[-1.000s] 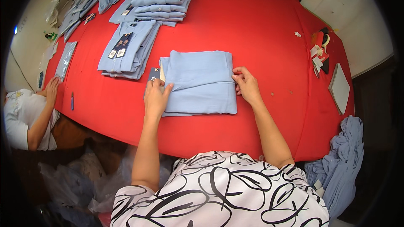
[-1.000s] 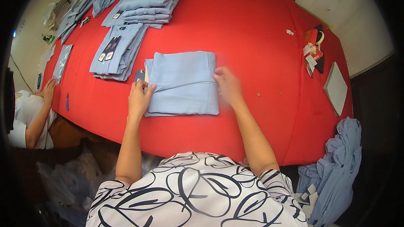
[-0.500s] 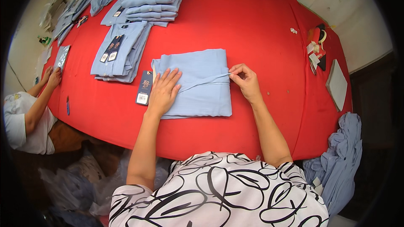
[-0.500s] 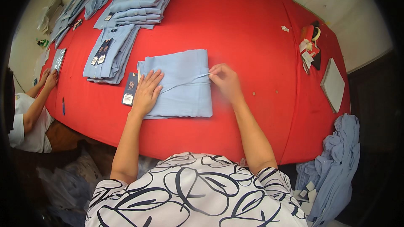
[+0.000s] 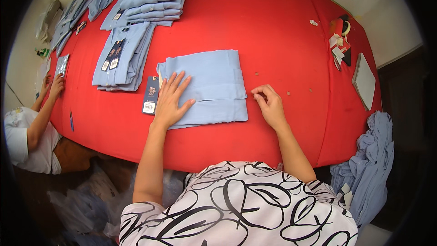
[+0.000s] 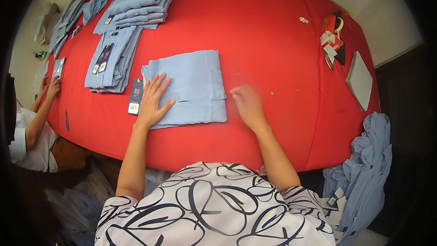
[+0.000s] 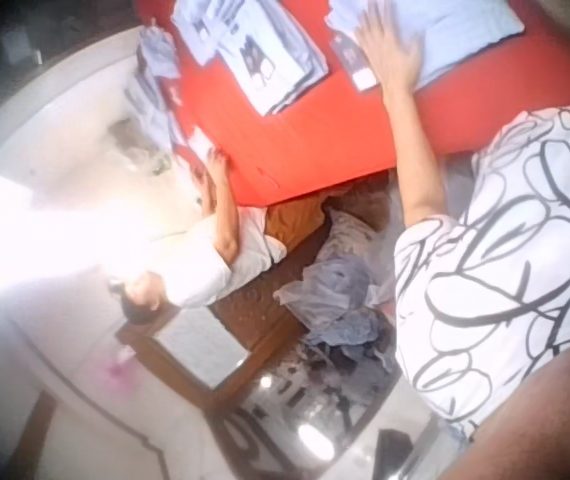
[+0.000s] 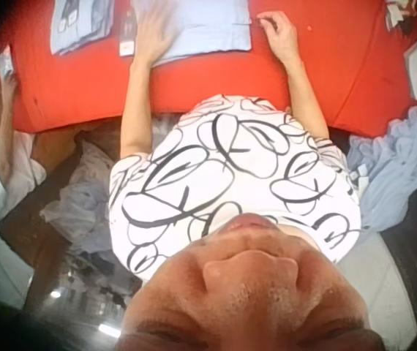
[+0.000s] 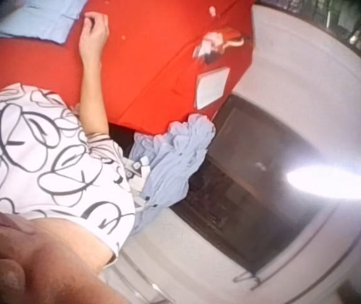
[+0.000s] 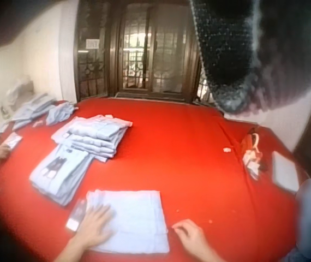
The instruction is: The person folds blue collared shirts on a table using a cardboard guide, aligns the tags, and moves the finished garments into a stack before picking up a handful of buttons.
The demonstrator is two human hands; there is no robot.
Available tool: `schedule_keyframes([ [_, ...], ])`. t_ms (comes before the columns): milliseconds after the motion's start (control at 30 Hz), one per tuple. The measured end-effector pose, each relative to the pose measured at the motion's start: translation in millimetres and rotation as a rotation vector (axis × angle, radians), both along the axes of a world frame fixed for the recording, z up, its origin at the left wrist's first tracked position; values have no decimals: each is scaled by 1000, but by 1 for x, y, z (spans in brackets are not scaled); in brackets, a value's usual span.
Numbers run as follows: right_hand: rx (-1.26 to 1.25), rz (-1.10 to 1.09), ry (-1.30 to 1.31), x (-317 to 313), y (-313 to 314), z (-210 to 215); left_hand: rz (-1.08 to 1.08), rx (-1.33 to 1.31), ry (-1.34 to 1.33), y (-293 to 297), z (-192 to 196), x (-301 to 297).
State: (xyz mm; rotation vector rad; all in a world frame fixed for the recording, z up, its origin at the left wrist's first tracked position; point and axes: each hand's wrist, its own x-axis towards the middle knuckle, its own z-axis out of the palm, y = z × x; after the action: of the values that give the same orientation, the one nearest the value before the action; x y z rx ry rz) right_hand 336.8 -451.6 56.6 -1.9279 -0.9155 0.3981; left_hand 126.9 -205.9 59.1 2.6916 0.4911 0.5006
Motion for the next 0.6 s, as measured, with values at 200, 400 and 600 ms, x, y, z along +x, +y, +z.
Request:
schedule_keyframes([
  [200, 71, 54, 553, 3, 38, 16, 57, 27, -72, 4, -13, 1],
  [400, 294, 54, 890, -19, 49, 30, 220, 108, -197, 1, -31, 3],
  [600, 104, 106, 836, -11, 41, 16, 223, 148, -209, 0, -31, 3],
])
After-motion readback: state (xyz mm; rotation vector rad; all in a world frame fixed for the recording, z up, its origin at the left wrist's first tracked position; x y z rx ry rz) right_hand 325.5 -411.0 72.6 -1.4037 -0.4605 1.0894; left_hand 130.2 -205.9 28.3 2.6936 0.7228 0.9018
